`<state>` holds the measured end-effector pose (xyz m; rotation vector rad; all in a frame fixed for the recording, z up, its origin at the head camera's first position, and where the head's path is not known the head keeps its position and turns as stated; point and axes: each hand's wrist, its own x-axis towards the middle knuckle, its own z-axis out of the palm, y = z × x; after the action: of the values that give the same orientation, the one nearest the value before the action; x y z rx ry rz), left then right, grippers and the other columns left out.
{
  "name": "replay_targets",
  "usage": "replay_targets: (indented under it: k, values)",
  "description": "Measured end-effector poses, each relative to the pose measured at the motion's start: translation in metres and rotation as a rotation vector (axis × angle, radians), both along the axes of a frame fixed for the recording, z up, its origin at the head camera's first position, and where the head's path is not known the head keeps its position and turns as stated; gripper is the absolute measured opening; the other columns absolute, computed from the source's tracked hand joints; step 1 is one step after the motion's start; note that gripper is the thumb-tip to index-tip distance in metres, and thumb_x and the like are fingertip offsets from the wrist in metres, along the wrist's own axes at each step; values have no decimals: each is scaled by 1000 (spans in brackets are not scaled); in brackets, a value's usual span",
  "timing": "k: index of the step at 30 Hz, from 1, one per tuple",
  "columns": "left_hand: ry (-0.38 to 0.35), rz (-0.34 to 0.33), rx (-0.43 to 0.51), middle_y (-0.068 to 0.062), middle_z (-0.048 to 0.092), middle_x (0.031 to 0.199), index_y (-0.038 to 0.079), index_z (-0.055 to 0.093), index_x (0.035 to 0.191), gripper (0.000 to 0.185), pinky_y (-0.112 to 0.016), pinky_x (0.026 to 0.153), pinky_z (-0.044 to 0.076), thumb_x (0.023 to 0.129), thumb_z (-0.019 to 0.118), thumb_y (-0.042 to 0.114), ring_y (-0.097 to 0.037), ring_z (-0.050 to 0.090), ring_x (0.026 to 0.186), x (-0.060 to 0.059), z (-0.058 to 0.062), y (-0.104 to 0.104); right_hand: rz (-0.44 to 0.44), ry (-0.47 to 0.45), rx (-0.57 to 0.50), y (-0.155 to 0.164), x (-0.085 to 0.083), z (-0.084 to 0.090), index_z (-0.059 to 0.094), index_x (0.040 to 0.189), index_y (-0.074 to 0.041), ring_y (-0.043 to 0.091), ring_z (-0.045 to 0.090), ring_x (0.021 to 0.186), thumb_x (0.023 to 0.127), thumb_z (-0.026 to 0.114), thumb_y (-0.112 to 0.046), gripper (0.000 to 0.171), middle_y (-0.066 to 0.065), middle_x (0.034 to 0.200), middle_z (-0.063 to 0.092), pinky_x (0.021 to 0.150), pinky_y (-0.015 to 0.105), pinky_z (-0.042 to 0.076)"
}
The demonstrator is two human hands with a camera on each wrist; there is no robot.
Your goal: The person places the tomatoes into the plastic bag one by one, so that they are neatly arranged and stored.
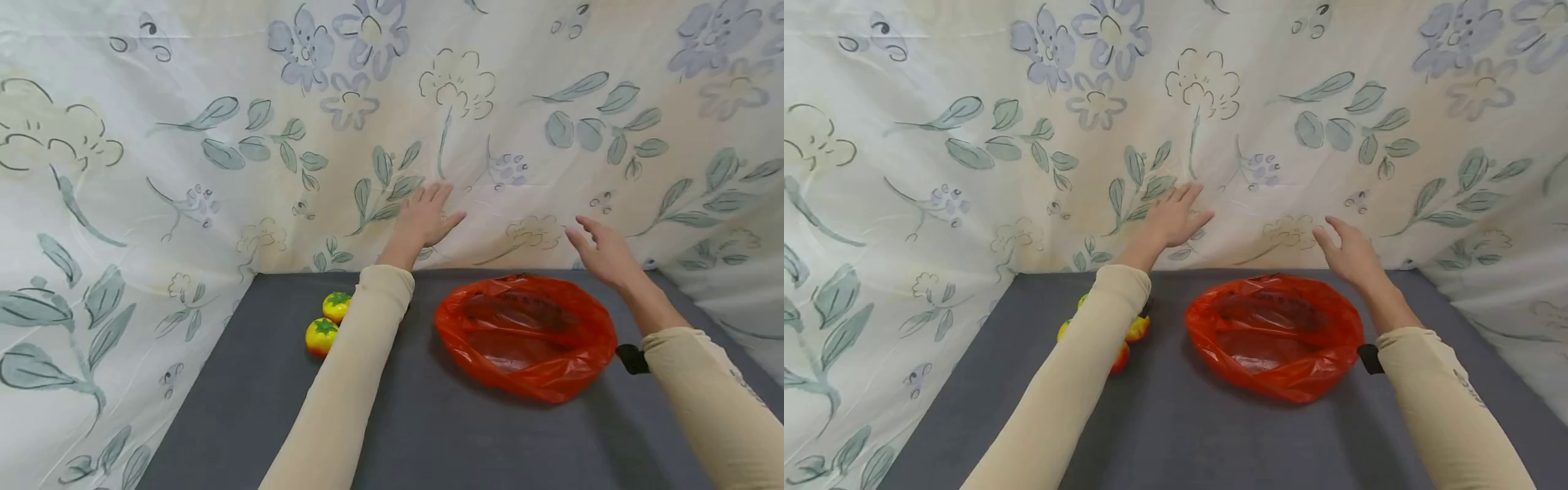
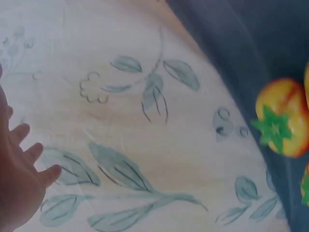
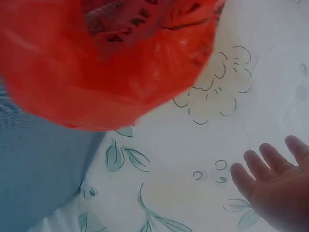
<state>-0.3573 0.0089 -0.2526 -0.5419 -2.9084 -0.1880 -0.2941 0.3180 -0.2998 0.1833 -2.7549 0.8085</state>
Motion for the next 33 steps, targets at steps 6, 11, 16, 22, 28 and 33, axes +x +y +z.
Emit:
replay_targets:
  k: [6,11,16,22,28,33]
  values:
    - [-16,-24,-42,1,11,158,28,10,154,69,-47,112,14,97,29,60,-23,10,143,0,-3,-23,10,-59,65,1,15,-31,15,148,5,59,18,127,102,36,-44,71,40,143,18,94,72,18]
    - [-3,-37,-45,0,12,158,28,11,154,69,-45,112,14,96,32,60,-22,10,143,0,-12,-44,53,-98,96,3,25,-48,15,148,6,61,19,125,99,44,-45,76,42,141,18,92,74,20]
    - [-9,-88,-1,-2,15,157,26,14,154,70,-46,112,15,96,35,58,-23,13,143,9,-24,-69,56,-89,136,3,34,-63,15,148,6,63,21,122,97,48,-45,79,42,140,19,90,74,20]
    - [10,-132,102,-6,19,156,22,18,154,69,-45,111,16,97,43,53,-26,18,141,22,-39,-108,-6,-76,222,-5,44,-85,22,147,3,62,25,119,96,50,-47,77,39,140,23,90,74,22]
    - [17,-141,210,-8,21,156,18,23,153,66,-48,110,20,98,46,47,-29,22,140,44,-59,-142,-30,-31,157,-2,49,-99,23,147,4,60,25,120,97,54,-32,69,38,140,23,90,74,22]
    - [7,-101,269,-9,23,155,19,25,152,66,-52,107,24,97,46,48,-31,25,138,63,-84,-161,-67,-36,143,3,52,-108,21,148,2,59,24,121,96,55,-33,72,38,141,23,88,75,23]
